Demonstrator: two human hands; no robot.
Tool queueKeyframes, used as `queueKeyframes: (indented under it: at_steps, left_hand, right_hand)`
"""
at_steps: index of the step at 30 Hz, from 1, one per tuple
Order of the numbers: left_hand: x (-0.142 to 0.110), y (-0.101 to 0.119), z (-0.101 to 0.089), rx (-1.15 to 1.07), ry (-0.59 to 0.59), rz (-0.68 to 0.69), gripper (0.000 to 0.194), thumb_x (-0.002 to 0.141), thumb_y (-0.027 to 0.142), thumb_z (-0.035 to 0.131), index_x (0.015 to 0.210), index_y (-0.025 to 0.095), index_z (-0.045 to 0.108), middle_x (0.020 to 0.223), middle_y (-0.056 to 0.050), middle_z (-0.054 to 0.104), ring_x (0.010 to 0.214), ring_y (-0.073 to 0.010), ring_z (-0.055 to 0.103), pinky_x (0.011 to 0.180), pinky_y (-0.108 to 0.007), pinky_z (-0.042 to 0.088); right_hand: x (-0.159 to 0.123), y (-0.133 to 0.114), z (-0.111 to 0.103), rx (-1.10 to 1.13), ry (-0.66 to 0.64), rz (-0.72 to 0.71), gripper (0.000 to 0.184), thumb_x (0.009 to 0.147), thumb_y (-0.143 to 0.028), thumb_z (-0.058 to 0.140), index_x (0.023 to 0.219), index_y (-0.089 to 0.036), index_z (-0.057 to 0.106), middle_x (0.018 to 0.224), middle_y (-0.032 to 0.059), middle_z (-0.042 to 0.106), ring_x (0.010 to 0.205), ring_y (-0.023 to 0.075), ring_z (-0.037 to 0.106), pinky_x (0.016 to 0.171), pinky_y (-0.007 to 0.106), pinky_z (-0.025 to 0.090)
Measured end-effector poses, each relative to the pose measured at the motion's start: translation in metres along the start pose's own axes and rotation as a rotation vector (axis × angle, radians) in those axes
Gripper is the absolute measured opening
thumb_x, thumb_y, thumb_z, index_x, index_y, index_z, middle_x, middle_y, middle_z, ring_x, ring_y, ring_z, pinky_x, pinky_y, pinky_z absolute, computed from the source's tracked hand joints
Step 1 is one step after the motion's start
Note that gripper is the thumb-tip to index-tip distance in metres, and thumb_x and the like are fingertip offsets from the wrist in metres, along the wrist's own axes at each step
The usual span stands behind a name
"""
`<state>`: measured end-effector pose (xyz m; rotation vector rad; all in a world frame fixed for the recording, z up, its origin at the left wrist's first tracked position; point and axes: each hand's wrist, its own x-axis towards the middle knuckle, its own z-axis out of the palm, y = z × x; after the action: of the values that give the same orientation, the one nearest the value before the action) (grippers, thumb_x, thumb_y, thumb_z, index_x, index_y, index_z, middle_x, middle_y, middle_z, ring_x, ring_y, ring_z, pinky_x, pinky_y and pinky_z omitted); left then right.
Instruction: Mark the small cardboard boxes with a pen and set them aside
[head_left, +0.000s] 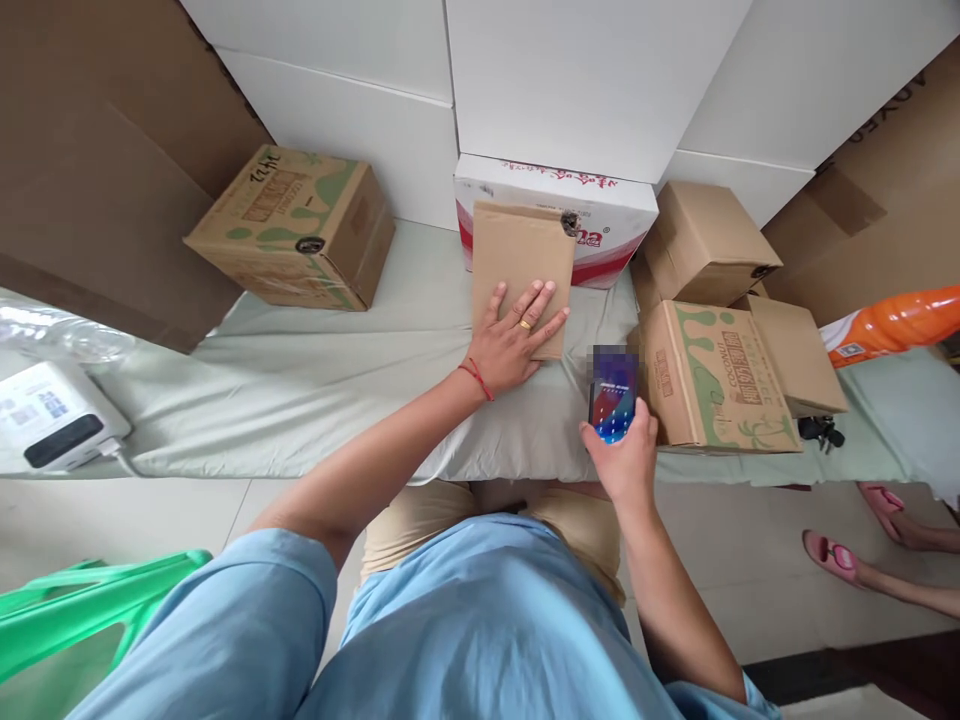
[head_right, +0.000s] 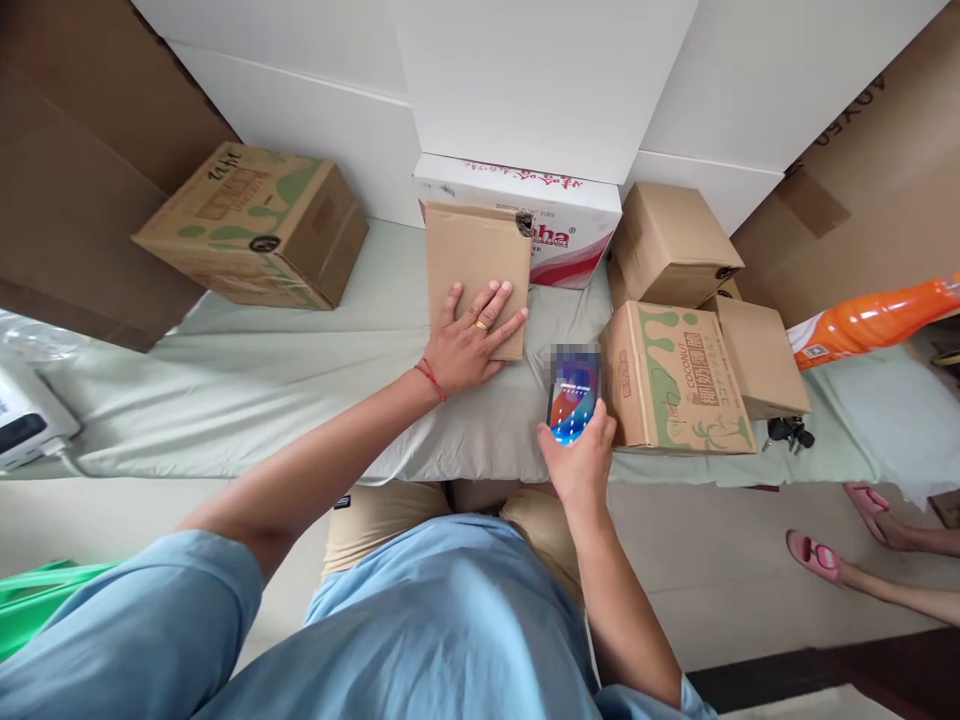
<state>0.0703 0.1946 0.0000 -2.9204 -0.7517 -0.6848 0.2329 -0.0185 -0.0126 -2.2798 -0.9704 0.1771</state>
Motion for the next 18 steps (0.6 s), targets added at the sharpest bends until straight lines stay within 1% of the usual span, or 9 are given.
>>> queueKeyframes:
  at_steps: [3,4,6,7,9,11,14,16,18]
  left_hand:
    - [-0.002,0.002,-0.004,-0.052,0.002,-0.010,0.082,0.094,0.050,0.072,0.168,0.028,0.042,0.183,-0.016,0.022,0.170,-0.0377,0.022,0.136,-0.068,0.003]
    - [-0.001,0.004,-0.005,-0.073,0.018,-0.052,0.077,0.095,0.055,0.070,0.164,0.028,0.048,0.182,-0.015,0.025,0.170,-0.0386,0.022,0.136,-0.068,0.004]
    - [0.002,0.011,-0.005,-0.106,0.109,-0.241,0.070,0.096,0.064,0.066,0.155,0.027,0.058,0.180,-0.016,0.031,0.170,-0.0419,0.018,0.134,-0.070,0.006]
    - [0.006,0.014,-0.004,-0.118,0.180,-0.369,0.072,0.095,0.068,0.066,0.152,0.025,0.059,0.180,-0.018,0.031,0.170,-0.0446,0.014,0.133,-0.073,0.007]
    - [0.016,0.023,0.000,-0.136,0.320,-0.599,0.089,0.090,0.077,0.068,0.157,0.020,0.052,0.181,-0.025,0.023,0.169,-0.0509,0.006,0.128,-0.081,0.009]
    - [0.029,0.031,0.004,-0.151,0.383,-0.714,0.110,0.082,0.083,0.073,0.166,0.019,0.039,0.182,-0.028,0.013,0.167,-0.0572,0.000,0.122,-0.088,0.011]
    - [0.045,0.038,0.009,-0.129,0.353,-0.739,0.126,0.073,0.081,0.083,0.172,0.025,0.029,0.182,-0.027,0.009,0.164,-0.0643,-0.002,0.115,-0.096,0.008]
    - [0.049,0.039,0.012,-0.100,0.345,-0.737,0.126,0.071,0.075,0.089,0.172,0.028,0.029,0.182,-0.026,0.011,0.162,-0.0660,0.002,0.112,-0.098,0.007]
    - [0.049,0.038,0.012,-0.089,0.367,-0.727,0.122,0.073,0.070,0.089,0.172,0.029,0.030,0.183,-0.024,0.009,0.162,-0.0652,0.005,0.113,-0.096,0.011]
  right_hand:
    - [-0.026,0.007,0.002,-0.099,-0.169,0.007,0.093,0.077,-0.048,0.080,0.154,-0.010,0.044,0.129,0.0227,0.061,0.112,0.0418,0.070,0.093,0.053,0.059]
    - [-0.032,0.007,0.004,-0.133,-0.217,0.007,0.093,0.079,-0.048,0.079,0.156,-0.010,0.042,0.129,0.0225,0.061,0.110,0.0411,0.071,0.091,0.052,0.059]
    - [-0.040,0.004,0.007,-0.195,-0.281,0.000,0.092,0.083,-0.045,0.078,0.158,-0.010,0.039,0.131,0.0222,0.061,0.107,0.0396,0.072,0.089,0.050,0.060]
    - [-0.042,0.002,0.009,-0.219,-0.296,-0.011,0.091,0.085,-0.044,0.078,0.159,-0.010,0.038,0.131,0.0219,0.061,0.107,0.0388,0.073,0.089,0.049,0.060]
    - [-0.044,-0.001,0.012,-0.255,-0.306,-0.043,0.088,0.087,-0.041,0.077,0.159,-0.010,0.037,0.132,0.0214,0.061,0.107,0.0376,0.073,0.088,0.047,0.061]
    - [-0.044,-0.002,0.014,-0.282,-0.308,-0.076,0.088,0.088,-0.040,0.077,0.159,-0.010,0.036,0.132,0.0214,0.061,0.108,0.0369,0.073,0.088,0.046,0.061]
    - [-0.045,0.000,0.016,-0.321,-0.312,-0.119,0.088,0.091,-0.040,0.075,0.160,-0.006,0.034,0.132,0.0232,0.060,0.110,0.0377,0.072,0.089,0.047,0.061]
    - [-0.047,0.002,0.016,-0.331,-0.301,-0.172,0.088,0.092,-0.042,0.075,0.160,-0.004,0.034,0.131,0.0251,0.060,0.116,0.0400,0.068,0.093,0.050,0.060]
    - [-0.048,0.005,0.014,-0.321,-0.277,-0.240,0.083,0.095,-0.045,0.072,0.159,-0.005,0.037,0.133,0.0266,0.060,0.122,0.0418,0.062,0.098,0.054,0.057]
